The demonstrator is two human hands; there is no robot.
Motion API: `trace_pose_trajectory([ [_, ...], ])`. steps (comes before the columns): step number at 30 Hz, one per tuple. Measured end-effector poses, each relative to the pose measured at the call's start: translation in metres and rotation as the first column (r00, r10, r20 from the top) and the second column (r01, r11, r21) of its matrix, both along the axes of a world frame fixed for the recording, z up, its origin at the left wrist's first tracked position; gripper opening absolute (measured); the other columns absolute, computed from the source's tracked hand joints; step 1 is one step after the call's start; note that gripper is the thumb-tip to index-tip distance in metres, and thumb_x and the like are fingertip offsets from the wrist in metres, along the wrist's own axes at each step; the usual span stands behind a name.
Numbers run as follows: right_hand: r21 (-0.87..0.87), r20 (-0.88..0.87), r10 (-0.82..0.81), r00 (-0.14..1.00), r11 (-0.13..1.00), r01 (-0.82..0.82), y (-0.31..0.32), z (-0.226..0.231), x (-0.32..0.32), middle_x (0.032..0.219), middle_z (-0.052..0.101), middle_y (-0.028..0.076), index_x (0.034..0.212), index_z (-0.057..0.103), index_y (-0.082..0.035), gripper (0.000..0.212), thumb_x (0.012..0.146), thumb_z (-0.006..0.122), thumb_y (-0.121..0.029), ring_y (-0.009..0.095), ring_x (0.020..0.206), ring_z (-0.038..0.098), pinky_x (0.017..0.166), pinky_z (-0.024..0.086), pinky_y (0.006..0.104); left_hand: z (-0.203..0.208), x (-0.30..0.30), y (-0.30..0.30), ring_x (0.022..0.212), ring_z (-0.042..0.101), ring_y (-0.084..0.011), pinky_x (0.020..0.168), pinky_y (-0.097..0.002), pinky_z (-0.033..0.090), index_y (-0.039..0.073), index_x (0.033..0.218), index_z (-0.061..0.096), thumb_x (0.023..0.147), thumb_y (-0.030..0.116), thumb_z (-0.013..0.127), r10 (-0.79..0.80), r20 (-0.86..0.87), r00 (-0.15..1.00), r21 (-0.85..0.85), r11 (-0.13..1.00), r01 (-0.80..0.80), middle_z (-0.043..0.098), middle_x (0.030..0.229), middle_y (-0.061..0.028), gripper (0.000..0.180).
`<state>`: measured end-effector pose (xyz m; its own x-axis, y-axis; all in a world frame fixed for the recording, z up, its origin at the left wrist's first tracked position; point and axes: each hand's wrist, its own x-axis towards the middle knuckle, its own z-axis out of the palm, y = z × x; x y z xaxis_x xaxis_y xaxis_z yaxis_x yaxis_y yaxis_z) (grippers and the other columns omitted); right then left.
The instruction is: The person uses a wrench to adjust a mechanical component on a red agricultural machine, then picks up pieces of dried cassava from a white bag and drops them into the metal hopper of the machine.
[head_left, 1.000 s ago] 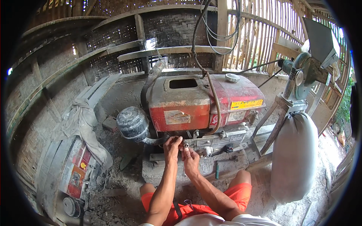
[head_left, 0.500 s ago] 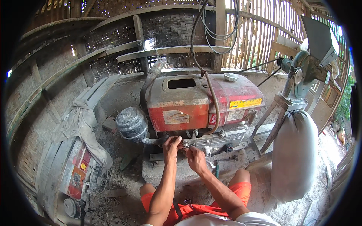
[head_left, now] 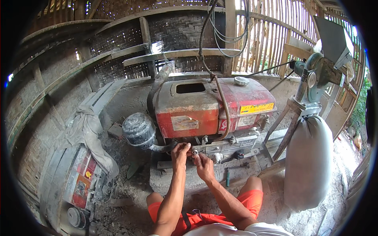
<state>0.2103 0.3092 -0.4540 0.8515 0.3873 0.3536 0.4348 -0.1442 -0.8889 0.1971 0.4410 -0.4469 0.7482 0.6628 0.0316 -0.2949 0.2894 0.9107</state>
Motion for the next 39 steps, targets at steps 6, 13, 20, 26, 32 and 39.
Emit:
trace_pose_trajectory([
  [6, 0.29, -0.215, 0.042, 0.976, 0.957, 0.023, 0.026, -0.033, -0.008, 0.071, 0.056, -0.003, 0.095, 0.068, -0.002, 0.031, 0.106, 0.054, -0.027, 0.007, 0.063, 0.049, 0.057, 0.039, 0.0243, 0.002, -0.002, -0.001, 0.067, 0.066, -0.0133, 0.058, -0.0262, 0.053, 0.004, 0.093, 0.067, 0.09, 0.014, 0.075, -0.007, 0.02, 1.0, -0.018, 1.0, 0.007, 0.069, 0.079, -0.005, 0.013],
  [13, 0.757, -0.372, 0.299, 0.879, 0.645, 0.101, 0.056, -0.036, -0.024, 0.074, 0.057, -0.003, 0.101, 0.068, -0.003, 0.031, 0.106, 0.055, -0.031, 0.006, 0.061, 0.05, 0.049, 0.039, 0.022, 0.009, -0.003, -0.004, 0.058, 0.059, -0.0111, 0.051, -0.0246, 0.046, 0.004, 0.091, 0.066, 0.089, 0.012, 0.075, 0.006, 0.014, 1.0, 0.016, 1.0, -0.006, 0.068, 0.076, -0.0044, 0.012],
  [20, 0.487, -0.221, 0.181, 0.958, 0.872, -0.052, 0.023, -0.029, -0.02, 0.071, 0.058, 0.0, 0.1, 0.068, -0.001, 0.031, 0.106, 0.053, -0.028, 0.01, 0.062, 0.053, 0.054, 0.043, 0.0287, 0.001, -0.004, 0.005, 0.065, 0.061, -0.0098, 0.058, -0.0244, 0.05, 0.005, 0.094, 0.067, 0.09, 0.014, 0.075, 0.006, -0.022, 1.0, -0.002, 1.0, -0.006, 0.069, 0.079, -0.0033, 0.013],
  [26, -0.041, 0.161, 0.053, 0.986, 0.998, -0.047, -0.01, 0.004, 0.014, 0.069, 0.061, 0.022, 0.085, 0.06, 0.003, 0.027, 0.1, 0.06, -0.02, 0.037, 0.061, 0.061, 0.059, 0.047, 0.0433, 0.0, 0.0, 0.002, 0.071, 0.067, -0.0145, 0.063, -0.0277, 0.056, 0.005, 0.095, 0.068, 0.088, 0.017, 0.076, -0.005, -0.016, 1.0, 0.008, 1.0, 0.005, 0.069, 0.083, -0.0038, 0.015],
  [32, 0.038, 0.121, -0.003, 0.993, 0.999, -0.002, -0.004, -0.002, 0.004, 0.07, 0.063, 0.016, 0.09, 0.063, 0.001, 0.026, 0.102, 0.058, -0.021, 0.026, 0.061, 0.062, 0.06, 0.048, 0.0388, -0.003, 0.0, 0.005, 0.071, 0.067, -0.0141, 0.062, -0.0268, 0.055, 0.006, 0.096, 0.069, 0.087, 0.016, 0.077, -0.001, -0.029, 1.0, 0.027, 1.0, 0.002, 0.069, 0.084, -0.003, 0.016],
  [39, 0.228, -0.14, 0.009, 0.99, 0.973, 0.023, 0.021, -0.027, -0.012, 0.067, 0.059, 0.003, 0.091, 0.066, -0.002, 0.037, 0.106, 0.052, -0.033, 0.011, 0.063, 0.053, 0.059, 0.045, 0.0304, -0.001, -0.002, 0.006, 0.068, 0.066, -0.0132, 0.06, -0.0257, 0.054, 0.005, 0.096, 0.068, 0.09, 0.015, 0.074, -0.007, -0.04, 0.999, 0.028, 1.0, 0.008, 0.069, 0.083, -0.0034, 0.014],
])
